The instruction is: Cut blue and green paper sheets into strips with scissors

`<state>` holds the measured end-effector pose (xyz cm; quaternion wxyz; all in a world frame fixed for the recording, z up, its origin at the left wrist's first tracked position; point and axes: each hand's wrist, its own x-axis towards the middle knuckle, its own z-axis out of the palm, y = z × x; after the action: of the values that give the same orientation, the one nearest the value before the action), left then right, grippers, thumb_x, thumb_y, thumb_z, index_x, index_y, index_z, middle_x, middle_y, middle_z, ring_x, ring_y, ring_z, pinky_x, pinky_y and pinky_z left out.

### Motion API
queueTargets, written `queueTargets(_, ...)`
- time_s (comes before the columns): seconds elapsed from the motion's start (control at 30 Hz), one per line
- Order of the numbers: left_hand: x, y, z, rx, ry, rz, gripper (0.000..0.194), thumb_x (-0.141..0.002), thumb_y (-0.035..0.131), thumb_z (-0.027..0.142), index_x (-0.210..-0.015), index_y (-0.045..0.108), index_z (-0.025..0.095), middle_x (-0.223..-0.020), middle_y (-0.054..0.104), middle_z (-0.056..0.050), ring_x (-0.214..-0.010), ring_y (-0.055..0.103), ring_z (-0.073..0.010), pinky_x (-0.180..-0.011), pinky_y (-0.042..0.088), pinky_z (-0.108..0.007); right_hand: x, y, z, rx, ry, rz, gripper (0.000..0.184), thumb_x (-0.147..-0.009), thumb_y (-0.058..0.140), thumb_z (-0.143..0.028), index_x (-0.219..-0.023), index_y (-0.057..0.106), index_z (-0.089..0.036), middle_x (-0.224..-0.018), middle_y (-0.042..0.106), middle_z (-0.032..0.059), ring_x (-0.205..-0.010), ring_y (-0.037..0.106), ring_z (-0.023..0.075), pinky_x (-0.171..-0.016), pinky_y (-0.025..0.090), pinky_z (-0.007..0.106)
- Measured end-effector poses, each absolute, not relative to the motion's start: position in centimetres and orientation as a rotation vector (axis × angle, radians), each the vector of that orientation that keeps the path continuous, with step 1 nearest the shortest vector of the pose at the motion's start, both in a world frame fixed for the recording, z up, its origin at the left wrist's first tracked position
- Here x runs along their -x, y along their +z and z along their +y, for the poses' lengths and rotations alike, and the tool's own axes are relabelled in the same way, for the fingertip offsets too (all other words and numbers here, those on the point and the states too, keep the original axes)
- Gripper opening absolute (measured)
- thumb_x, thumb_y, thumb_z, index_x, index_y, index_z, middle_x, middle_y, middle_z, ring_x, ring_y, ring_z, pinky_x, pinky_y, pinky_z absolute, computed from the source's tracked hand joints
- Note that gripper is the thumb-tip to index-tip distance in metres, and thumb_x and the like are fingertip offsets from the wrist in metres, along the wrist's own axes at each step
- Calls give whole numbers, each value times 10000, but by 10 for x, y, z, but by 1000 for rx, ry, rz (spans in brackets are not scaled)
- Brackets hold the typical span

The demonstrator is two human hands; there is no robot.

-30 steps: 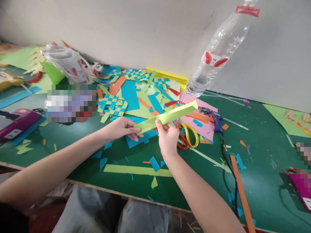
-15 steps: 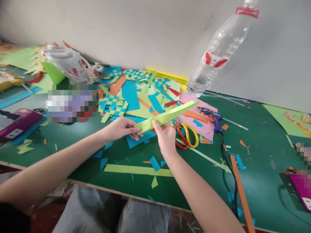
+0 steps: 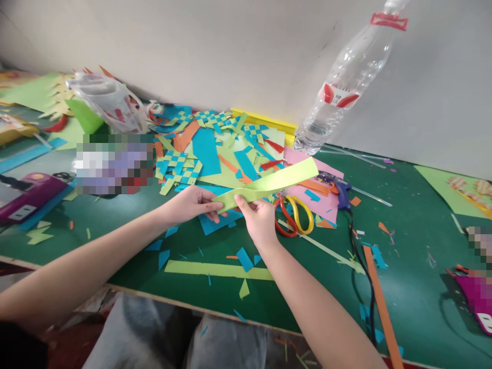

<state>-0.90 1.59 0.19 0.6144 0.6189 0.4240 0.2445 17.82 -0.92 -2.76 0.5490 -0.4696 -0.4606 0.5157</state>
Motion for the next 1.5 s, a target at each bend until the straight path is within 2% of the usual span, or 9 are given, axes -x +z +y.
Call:
queueTargets(0.37,9,0,16,-1409,550,928,231,-833,678,342,-836,722,115,-845,755,-75,-633,711,-121,-604,589,-186,-178,-23,-14,1257,919,-1275,276,-777,696,-434,-644,710,-194,-606,710,20,-610,679,182,-631,557,309)
queueTargets(0.43,9,1,16,-1398,540,917,238,-834,677,347,-838,721,113,-837,755,-75,-632,710,-120,-603,590,-186,-179,-22,-16,1283,831,-1310,251,-784,691,-425,-721,733,-185,-667,732,34,-645,689,195,-668,563,328)
queueTargets(0.53,9,3,15,-1382,543,902,230,-823,689,341,-836,709,112,-850,755,-73,-625,709,-119,-594,590,-187,-179,-25,-15,1258,684,-1343,278,-760,712,-434,-879,744,-185,-894,757,76,-853,699,243,-826,544,388)
queueTargets(0.6,10,3,15,-1382,546,897,226,-821,692,339,-823,699,113,-858,756,-71,-627,710,-121,-593,591,-191,-179,-26,-15,1239,642,-1352,316,-733,730,-451,-913,739,-192,-952,748,87,-906,686,260,-845,534,403)
queueTargets(0.73,11,3,15,-1412,556,891,221,-826,685,339,-819,697,117,-851,757,-67,-648,718,-131,-608,595,-203,-179,-21,-16,1307,833,-1332,316,-765,691,-477,-658,697,-180,-602,676,31,-612,639,185,-604,519,314)
queueTargets(0.93,10,4,14,-1437,576,904,221,-818,690,339,-821,705,119,-813,757,-54,-631,712,-121,-598,583,-183,-179,-17,-18,1308,952,-1372,334,-741,705,-501,-678,698,-173,-588,658,25,-580,611,167,-554,483,289)
queueTargets(1.17,10,3,15,-1402,570,888,234,-814,694,354,-810,700,120,-839,758,-61,-623,710,-117,-592,584,-183,-179,-19,-18,1309,793,-1511,320,-814,642,-476,-691,714,-189,-640,706,48,-661,669,196,-678,535,331)
queueTargets(1.37,9,6,15,-1328,538,901,251,-798,717,349,-846,701,103,-857,757,-83,-625,710,-120,-593,586,-183,-179,-21,-20,1323,633,-1551,289,-796,669,-449,-658,709,-199,-726,740,69,-787,706,237,-771,553,367)
queueTargets(1.5,9,7,15,-1303,524,893,269,-789,726,361,-859,703,102,-867,757,-89,-642,714,-127,-604,589,-187,-180,-26,-19,1334,505,-1590,268,-795,668,-454,-723,731,-204,-763,750,77,-815,710,257,-839,541,417)
